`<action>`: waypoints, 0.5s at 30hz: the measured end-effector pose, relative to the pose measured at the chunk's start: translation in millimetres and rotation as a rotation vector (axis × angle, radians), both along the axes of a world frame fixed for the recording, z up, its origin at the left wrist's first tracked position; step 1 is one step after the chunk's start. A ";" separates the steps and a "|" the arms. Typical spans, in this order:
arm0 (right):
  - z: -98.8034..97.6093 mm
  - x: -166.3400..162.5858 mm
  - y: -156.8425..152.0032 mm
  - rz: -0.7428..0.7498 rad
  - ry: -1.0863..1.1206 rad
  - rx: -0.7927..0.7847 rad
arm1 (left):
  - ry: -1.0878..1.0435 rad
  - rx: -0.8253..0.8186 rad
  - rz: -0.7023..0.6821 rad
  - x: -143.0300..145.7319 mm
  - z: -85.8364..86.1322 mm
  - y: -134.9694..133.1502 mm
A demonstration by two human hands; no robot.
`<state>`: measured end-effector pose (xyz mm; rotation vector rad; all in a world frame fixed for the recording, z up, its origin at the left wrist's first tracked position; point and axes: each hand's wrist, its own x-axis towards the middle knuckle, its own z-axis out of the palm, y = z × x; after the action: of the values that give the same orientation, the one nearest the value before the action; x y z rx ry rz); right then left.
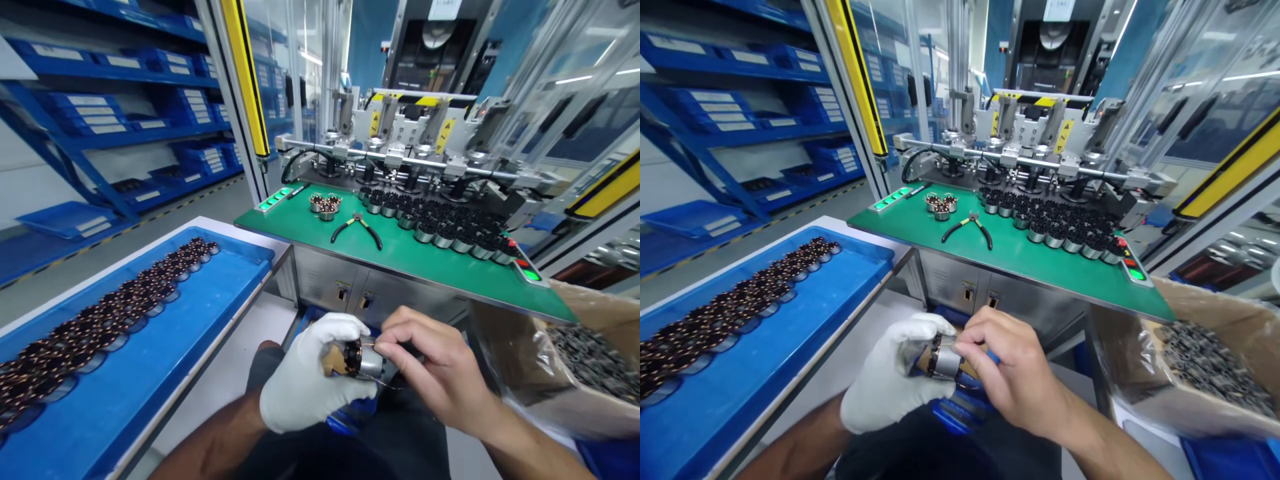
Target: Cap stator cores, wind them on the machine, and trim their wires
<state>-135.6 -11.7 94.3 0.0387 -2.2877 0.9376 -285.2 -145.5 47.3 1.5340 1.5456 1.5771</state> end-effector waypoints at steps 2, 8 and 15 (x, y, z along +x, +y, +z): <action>4.0 -8.9 5.4 0.043 -0.043 -0.032 | 0.107 0.170 0.043 -3.2 -9.4 -4.6; 11.5 -100.8 58.7 -0.485 -0.233 0.160 | 0.229 0.276 0.297 -9.0 -22.1 -12.5; -2.4 -192.6 80.1 -0.789 -0.617 0.144 | 0.003 0.207 0.436 -7.2 -30.1 -14.5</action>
<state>-328.2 68.4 92.0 -1.1424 -2.5428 0.3804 -292.4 -160.0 17.2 1.3598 1.8590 2.0269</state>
